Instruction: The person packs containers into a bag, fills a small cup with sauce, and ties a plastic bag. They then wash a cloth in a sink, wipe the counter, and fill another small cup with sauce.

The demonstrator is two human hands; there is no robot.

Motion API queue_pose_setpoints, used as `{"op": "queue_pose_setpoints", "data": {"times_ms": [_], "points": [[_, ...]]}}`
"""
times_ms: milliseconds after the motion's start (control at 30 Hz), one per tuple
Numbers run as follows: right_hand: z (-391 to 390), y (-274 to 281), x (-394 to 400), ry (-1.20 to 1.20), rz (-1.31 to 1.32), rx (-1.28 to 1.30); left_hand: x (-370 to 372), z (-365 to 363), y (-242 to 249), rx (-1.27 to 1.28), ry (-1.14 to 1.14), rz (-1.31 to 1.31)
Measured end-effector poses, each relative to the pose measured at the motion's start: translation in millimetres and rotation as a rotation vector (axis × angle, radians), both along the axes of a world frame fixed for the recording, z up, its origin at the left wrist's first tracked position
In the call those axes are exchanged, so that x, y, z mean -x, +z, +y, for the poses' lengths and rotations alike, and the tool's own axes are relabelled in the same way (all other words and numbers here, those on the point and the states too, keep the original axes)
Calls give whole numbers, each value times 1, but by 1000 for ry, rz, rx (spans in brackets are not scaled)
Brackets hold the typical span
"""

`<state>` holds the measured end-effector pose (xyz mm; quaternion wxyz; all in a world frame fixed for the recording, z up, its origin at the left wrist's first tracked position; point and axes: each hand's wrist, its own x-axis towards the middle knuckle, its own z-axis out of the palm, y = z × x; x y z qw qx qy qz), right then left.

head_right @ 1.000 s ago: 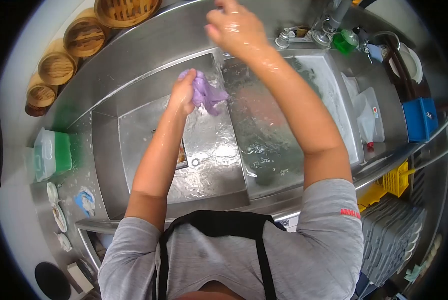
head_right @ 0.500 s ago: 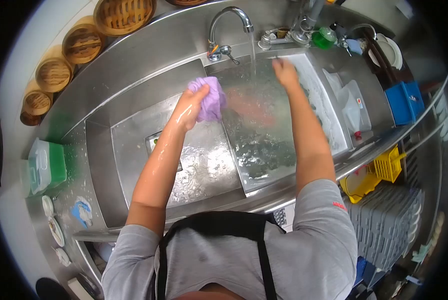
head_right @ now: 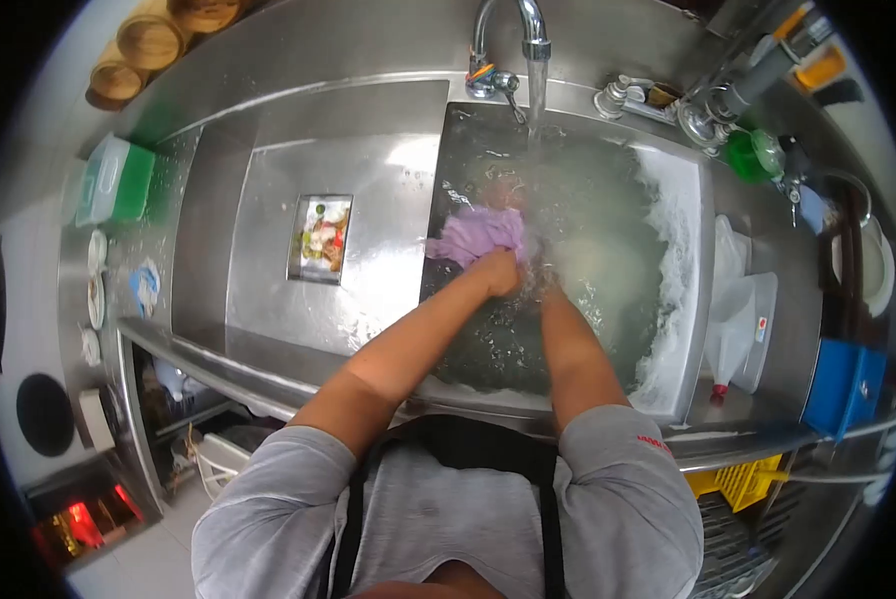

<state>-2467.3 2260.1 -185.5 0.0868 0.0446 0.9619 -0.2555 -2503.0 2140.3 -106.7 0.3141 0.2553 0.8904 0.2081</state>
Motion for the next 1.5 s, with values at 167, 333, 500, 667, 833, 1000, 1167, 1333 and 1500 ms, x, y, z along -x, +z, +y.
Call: {"op": "queue_pose_setpoints", "data": {"times_ms": [167, 333, 500, 667, 833, 1000, 1167, 1333, 1500], "points": [[6, 49, -51, 467, 80, -163, -36, -23, -78, 76, -156, -157], [-2, 82, -58, 602, 85, -38, -40, -50, 1, 229, -286, -18], [31, 80, -41, -4, -317, 456, -10, -21, 48, 196, -113, -96], [63, 71, 2, -609, 11, 800, 15, -10, 69, -551, 276, -423], [13, 35, 4, -130, 350, 317, -10, -23, 37, -153, 338, -25], [0, 40, -13, -334, -91, 252, -32, -30, 15, -127, 494, -89], [-44, 114, -15, 51, 121, -105, -25, -30, 2, -587, 957, -775], [-102, 157, -38, 101, 709, 597, -11, -47, -90, -1175, 368, -506], [-75, 152, 11, 48, 781, 620, 15, -50, 17, -1193, 694, -723]]}}
